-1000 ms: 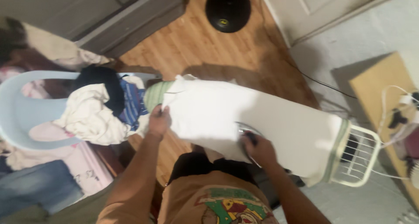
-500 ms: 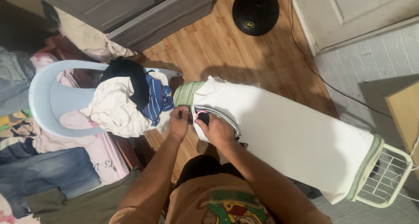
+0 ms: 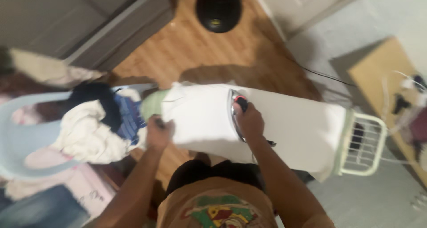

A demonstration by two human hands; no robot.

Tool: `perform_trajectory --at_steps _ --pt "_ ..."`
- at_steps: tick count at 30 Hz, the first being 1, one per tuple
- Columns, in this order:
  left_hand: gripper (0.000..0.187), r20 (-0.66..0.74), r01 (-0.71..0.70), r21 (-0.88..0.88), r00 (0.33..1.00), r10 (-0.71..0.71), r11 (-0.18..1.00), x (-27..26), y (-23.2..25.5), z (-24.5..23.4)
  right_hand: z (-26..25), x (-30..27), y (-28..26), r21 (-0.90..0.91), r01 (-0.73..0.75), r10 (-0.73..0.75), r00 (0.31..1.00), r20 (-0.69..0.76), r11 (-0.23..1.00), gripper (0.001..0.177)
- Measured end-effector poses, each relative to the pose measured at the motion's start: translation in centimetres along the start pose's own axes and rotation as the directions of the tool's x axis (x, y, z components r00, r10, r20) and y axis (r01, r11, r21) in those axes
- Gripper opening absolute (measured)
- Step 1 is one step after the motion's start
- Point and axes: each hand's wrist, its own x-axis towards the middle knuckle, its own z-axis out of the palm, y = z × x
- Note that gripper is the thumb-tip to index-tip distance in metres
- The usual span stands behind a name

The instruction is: The person irons a green shirt and then a white shirt on an ironing board. They repeatedly smooth and reposition each garment while using a steam iron to remove wrinkles.

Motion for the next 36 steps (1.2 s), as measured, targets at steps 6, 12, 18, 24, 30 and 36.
perform_trajectory --at_steps 6,12,18,24,30,36 --pt "0.063 -0.095 -0.063 0.128 0.993 0.076 0.990 1.2 0.5 0.5 -8.4 3.4 13.6 0.076 -0.186 0.197 0.966 -0.168 0.980 0.061" --pt "0.065 -0.119 -0.010 0.254 0.992 0.042 0.967 2.3 -0.2 1.7 -15.9 2.6 26.8 0.200 -0.299 0.347 0.894 -0.285 0.933 0.056" --pt "0.063 -0.178 0.089 0.286 0.983 -0.038 0.954 0.3 -1.6 3.3 -15.9 -1.5 33.0 0.113 -0.291 0.312 0.902 -0.297 0.950 0.061" --pt "0.059 -0.122 0.087 0.297 0.991 -0.052 0.951 -4.4 -1.0 2.8 -17.1 -1.6 35.0 0.108 -0.312 0.330 0.909 -0.256 0.944 0.061" --pt "0.045 -0.297 0.175 0.090 0.944 -0.142 0.980 -9.1 1.7 1.7 -22.8 3.0 39.4 0.035 -0.449 0.445 0.867 -0.224 0.893 0.081" --pt "0.035 -0.103 0.138 -0.457 0.973 -0.206 0.879 -11.9 5.3 0.3 -24.2 6.6 45.1 -0.102 -0.282 0.266 0.953 -0.145 0.954 0.081"
